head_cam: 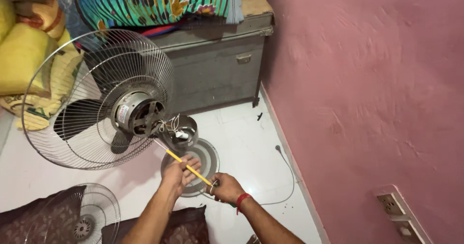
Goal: The person uses a screwdriver to adjust the internal wiring of a standing fan motor. They repeatedly probe and manipulate the wires inside the motor housing, then plug the fan into a wall socket to test it.
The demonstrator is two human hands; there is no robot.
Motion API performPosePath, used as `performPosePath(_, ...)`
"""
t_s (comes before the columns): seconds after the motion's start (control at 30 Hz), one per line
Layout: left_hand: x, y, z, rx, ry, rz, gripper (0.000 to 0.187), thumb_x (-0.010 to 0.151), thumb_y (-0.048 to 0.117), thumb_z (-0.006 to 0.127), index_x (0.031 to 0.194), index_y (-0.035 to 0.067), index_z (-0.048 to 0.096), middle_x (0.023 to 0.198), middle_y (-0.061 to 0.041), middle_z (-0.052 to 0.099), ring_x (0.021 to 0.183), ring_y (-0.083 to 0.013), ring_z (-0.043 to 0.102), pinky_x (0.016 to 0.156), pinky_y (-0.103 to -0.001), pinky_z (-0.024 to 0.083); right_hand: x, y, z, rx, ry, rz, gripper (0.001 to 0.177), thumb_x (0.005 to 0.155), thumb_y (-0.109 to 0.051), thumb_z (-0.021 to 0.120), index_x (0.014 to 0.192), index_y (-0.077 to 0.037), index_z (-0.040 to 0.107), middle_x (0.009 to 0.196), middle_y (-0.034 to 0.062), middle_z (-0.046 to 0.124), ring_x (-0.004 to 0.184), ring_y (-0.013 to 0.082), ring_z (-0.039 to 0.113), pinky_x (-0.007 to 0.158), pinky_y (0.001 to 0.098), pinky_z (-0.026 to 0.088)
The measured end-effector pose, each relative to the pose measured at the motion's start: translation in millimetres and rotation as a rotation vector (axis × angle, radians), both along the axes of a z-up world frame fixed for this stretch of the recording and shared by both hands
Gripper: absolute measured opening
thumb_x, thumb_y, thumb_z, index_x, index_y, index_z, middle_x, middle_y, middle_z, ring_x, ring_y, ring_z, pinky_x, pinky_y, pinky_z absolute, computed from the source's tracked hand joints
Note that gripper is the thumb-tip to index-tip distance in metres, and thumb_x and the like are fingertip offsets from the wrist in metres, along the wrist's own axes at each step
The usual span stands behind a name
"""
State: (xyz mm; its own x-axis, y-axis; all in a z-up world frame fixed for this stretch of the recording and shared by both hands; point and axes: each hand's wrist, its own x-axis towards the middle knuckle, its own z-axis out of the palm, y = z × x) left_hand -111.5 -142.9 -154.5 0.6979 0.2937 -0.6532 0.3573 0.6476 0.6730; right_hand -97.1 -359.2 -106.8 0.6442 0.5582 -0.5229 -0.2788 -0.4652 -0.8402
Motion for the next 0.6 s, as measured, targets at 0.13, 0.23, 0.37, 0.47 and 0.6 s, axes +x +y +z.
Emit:
performPosePath(0.13,-2,-7,-4,0.112,0.079,-0.025,0.033,0.100,0.021,0.057,0.126,0.002,0.058,0.120,-0.018,0.072,0.110,-0.0320,0.072,0.096,-0.048,0.058,3,0,4,-0.048,0.030,0.013,0.025,0.086,-0.023,0.079,0.098,-0.004,0.069,0.074,0.0028,0.069,0.060,0.0098,0.065,0.052,0.0266,0.051)
performPosePath(0.23,-14,-14,-6,0.100,0.086,0.018,0.029,0.096,0.024,0.066,0.115,0.002,0.060,0.111,-0.017,0.074,0.104,-0.0319,0.073,0.092,-0.047,0.060,-5,6,9,-0.108,0.031,0.003,0.025,0.085,-0.025,0.080,0.098,-0.008,0.069,0.072,0.0041,0.068,0.058,0.0101,0.063,0.051,0.0265,0.049)
performPosePath(0.37,-20,-18,-5,0.072,0.086,0.064,0.028,0.096,0.026,0.069,0.106,0.001,0.062,0.105,-0.016,0.074,0.100,-0.0316,0.074,0.087,-0.047,0.062,-9,13,15,-0.079,0.023,-0.015,0.023,0.086,-0.023,0.079,0.097,-0.007,0.068,0.074,0.0018,0.070,0.060,0.0091,0.064,0.051,0.0266,0.050)
performPosePath(0.47,-18,-17,-2,0.072,0.092,0.065,0.029,0.097,0.029,0.067,0.109,0.002,0.061,0.104,-0.013,0.073,0.100,-0.0302,0.074,0.085,-0.045,0.061,-9,17,18,-0.062,0.047,-0.033,0.023,0.088,-0.023,0.079,0.097,-0.006,0.066,0.075,0.0028,0.069,0.061,0.0093,0.064,0.052,0.0262,0.050)
performPosePath(0.6,-14,-14,1,0.072,0.098,0.046,0.031,0.101,0.034,0.060,0.114,0.006,0.064,0.104,-0.013,0.074,0.095,-0.0269,0.072,0.081,-0.043,0.059,-10,22,20,-0.075,0.047,-0.054,0.018,0.090,-0.019,0.075,0.096,-0.005,0.066,0.075,0.0036,0.070,0.060,0.0104,0.064,0.050,0.0276,0.051)
